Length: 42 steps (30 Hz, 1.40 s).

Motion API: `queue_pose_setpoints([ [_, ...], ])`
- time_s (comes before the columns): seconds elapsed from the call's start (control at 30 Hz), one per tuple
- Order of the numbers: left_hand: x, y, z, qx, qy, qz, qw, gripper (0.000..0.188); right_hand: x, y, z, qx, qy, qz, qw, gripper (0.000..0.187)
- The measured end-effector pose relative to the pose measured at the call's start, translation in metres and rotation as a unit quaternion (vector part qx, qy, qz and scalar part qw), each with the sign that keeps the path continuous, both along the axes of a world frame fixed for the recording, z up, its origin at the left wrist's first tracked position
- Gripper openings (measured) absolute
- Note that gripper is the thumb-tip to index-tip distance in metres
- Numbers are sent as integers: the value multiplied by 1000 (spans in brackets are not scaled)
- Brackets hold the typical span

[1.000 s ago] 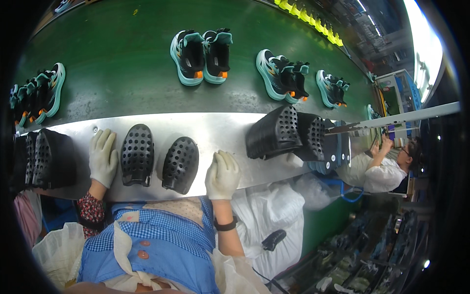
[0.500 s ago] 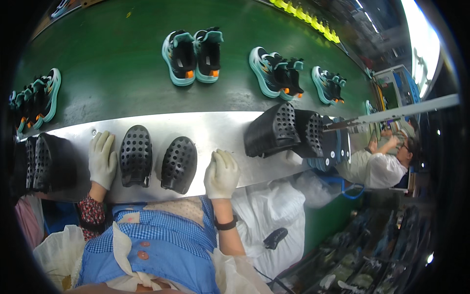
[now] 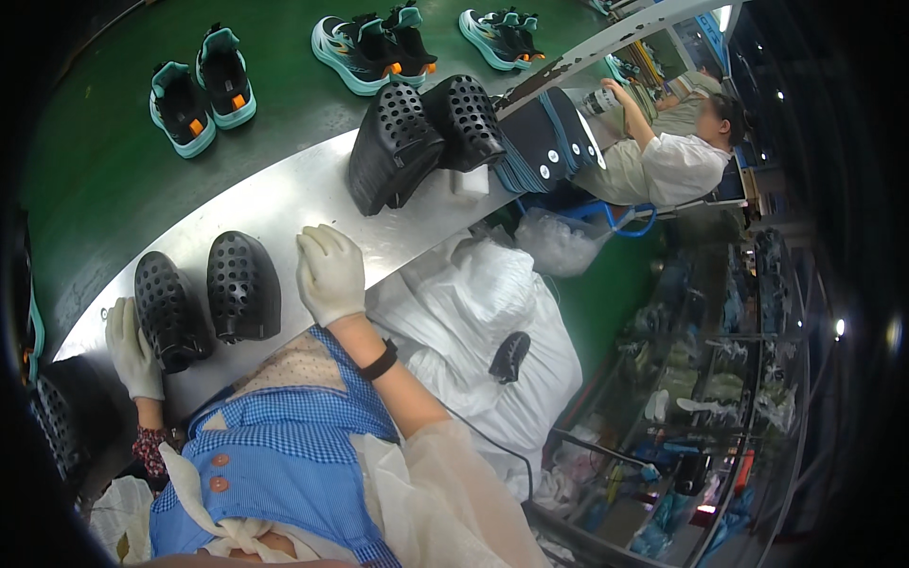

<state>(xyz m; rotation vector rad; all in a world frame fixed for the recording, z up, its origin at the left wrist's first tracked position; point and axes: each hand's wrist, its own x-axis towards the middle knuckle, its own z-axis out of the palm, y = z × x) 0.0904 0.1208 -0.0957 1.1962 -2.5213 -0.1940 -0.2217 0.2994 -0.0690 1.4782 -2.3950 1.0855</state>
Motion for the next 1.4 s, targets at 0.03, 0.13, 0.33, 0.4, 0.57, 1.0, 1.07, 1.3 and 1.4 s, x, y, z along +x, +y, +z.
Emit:
queue_pose_setpoints([
  [0.03, 1, -1, -1, 2, 1, 0, 1000, 43, 2, -1, 0, -5, 6, -3, 1000, 11],
  [0.13, 4, -2, -3, -8, 3, -5, 1000, 43, 2, -2, -1, -5, 2, 0, 1000, 11],
  [0.33, 2, -1, -1, -1, 6, -6, 1000, 43, 3, -2, -2, -1, 9, -5, 1000, 11],
  [0.4, 2, -1, -1, -3, 8, -5, 1000, 43, 3, -3, -4, -2, 14, -6, 1000, 12],
  [0.57, 1, -2, -2, 0, 7, -4, 1000, 43, 1, -2, -4, 9, 13, -7, 1000, 13],
  [1.0, 0, -1, -4, 2, 4, 0, 1000, 43, 0, -1, -2, 15, -3, -4, 1000, 14],
  [1.07, -2, 4, -3, 1, 5, 1, 1000, 43, -3, 2, -2, 18, -1, -1, 1000, 14],
  [1.3, 5, -3, -2, 2, 2, -2, 1000, 43, 3, -4, -3, 7, 7, -1, 1000, 14],
  [1.4, 4, -4, -2, -1, 5, -4, 1000, 43, 3, -5, 0, 12, 3, -4, 1000, 14],
])
